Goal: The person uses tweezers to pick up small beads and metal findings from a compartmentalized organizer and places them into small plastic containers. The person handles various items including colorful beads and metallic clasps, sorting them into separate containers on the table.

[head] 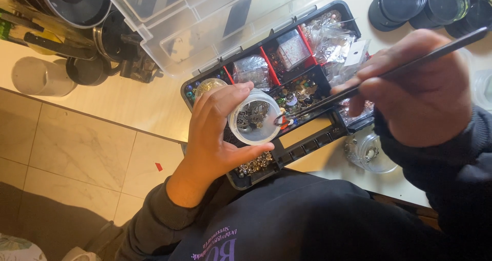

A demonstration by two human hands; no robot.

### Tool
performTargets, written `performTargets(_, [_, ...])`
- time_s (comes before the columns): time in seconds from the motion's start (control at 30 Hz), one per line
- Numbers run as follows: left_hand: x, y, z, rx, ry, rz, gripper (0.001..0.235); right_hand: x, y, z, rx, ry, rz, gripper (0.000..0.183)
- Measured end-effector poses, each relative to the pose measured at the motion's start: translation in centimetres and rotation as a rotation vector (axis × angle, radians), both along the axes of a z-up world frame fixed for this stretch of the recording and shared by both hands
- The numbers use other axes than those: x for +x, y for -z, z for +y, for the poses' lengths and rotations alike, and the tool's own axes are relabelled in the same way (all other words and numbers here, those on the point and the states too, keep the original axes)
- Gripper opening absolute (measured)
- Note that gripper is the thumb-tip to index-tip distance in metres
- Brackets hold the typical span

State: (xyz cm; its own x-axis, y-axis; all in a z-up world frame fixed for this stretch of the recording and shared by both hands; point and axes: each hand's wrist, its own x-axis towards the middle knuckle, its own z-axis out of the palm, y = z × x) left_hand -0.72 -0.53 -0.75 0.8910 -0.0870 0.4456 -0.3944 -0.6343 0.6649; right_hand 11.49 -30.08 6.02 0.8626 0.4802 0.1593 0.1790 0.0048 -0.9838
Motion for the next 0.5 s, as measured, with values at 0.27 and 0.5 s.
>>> performTargets(0.27, [-0.1,0.2,0.3,-0.013,-0.019,0.022,0.09,0.0,-2.0,1.7,-0.318,-0.029,-0.219,0.018])
performTargets(0.5, [0.1,0.1,0.5,-0.045,-0.002,0.073,0.091,3.8,4.6,-2.4,-0.929,-0.12,-0.638,0.016])
